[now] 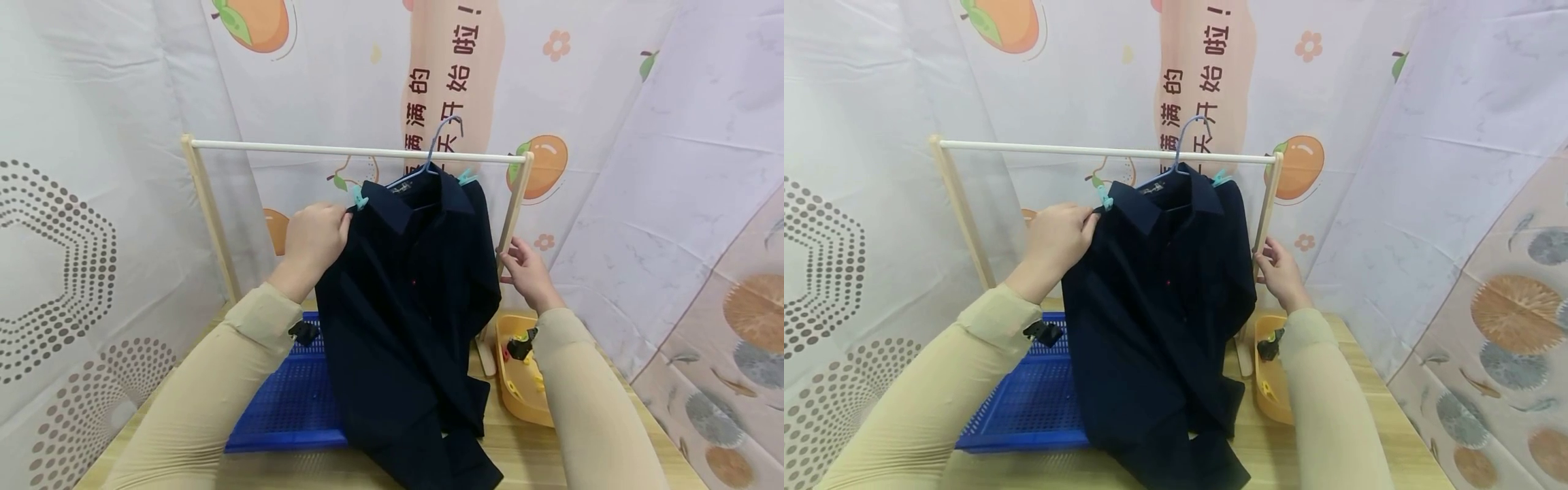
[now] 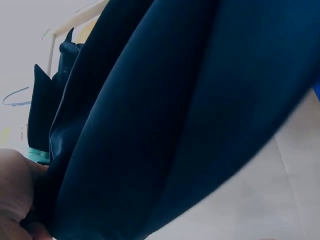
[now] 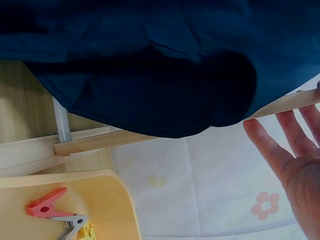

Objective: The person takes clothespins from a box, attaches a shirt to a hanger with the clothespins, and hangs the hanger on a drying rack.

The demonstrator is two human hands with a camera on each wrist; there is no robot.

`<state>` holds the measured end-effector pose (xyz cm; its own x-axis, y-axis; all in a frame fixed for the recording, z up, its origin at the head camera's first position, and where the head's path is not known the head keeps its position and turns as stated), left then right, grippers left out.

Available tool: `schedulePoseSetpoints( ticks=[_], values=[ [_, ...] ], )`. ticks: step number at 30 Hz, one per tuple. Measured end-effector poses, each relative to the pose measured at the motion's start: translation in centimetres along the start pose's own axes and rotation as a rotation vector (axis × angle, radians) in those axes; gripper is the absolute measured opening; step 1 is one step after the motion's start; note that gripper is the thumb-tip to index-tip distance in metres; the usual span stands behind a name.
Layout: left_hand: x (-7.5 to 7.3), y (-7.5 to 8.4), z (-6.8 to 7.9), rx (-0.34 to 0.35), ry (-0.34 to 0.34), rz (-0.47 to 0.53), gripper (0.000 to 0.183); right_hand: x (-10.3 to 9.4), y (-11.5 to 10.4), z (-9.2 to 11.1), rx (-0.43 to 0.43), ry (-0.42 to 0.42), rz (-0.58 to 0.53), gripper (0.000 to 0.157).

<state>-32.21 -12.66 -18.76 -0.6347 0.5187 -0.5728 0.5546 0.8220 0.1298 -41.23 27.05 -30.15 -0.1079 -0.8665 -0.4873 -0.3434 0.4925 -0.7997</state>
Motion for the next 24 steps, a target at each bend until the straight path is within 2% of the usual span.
schedulePoseSetpoints(
  ticks=[7,17,24],
  values=[
    [0.5,0.5,-0.7,-0.037,-0.013,-0.011,0.029,-0.1,-1.8,0.9,0.003,-0.014,0.010,0.056],
    [0.9,0.6,-1.6,-0.103,-0.014,-0.036,0.032,0.1,0.9,-0.6,-0.020,0.004,0.000,0.057],
    [1.4,1.1,-1.9,-0.079,-0.047,-0.073,0.031,0.2,1.2,-0.6,-0.025,0.016,0.005,0.057]
  ],
)
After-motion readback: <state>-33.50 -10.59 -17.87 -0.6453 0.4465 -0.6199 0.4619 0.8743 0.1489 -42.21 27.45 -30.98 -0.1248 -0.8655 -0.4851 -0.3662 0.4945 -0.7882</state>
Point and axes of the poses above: each hand's wrist, its own z-axis away from the middle knuckle, its own x-axis out of the palm, y = z × x, the point moved 4 cm from there along -z, towards the middle knuckle, and after that the axes turned 12 degrees about z, right-handed, at the moved point
